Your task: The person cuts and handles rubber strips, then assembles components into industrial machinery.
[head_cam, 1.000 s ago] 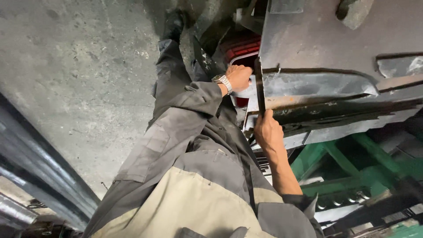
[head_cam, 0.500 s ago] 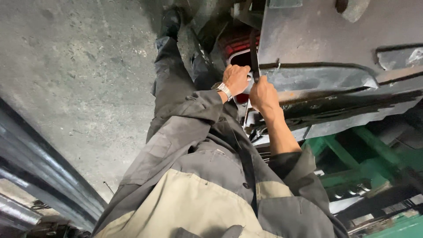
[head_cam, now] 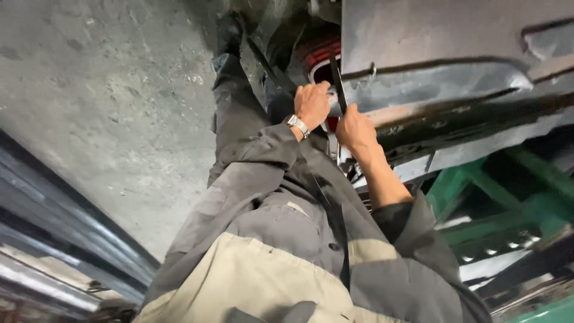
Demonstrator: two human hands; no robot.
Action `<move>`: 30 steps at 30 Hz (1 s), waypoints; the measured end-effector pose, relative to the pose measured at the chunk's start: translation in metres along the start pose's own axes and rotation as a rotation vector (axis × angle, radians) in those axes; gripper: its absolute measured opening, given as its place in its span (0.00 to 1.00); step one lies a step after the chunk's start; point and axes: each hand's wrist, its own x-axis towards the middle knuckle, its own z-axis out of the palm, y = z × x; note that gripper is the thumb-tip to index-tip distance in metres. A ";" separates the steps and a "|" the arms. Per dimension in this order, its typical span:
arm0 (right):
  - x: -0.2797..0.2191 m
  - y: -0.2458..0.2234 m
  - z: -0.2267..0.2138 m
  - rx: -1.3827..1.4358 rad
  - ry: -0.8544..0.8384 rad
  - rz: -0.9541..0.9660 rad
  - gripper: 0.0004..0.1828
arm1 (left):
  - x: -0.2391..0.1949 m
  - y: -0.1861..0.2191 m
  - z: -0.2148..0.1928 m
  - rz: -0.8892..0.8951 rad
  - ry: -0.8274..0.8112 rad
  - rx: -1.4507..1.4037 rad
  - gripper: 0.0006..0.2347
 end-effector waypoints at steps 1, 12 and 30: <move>-0.005 -0.001 0.001 -0.002 0.026 0.005 0.11 | -0.003 0.002 -0.001 -0.060 -0.016 0.029 0.07; -0.086 0.009 -0.005 0.113 -0.034 0.069 0.14 | -0.016 -0.014 0.010 -0.154 0.025 -0.019 0.10; -0.088 0.060 0.068 -0.029 0.125 -0.075 0.10 | -0.022 -0.038 0.006 -0.175 0.015 -0.029 0.18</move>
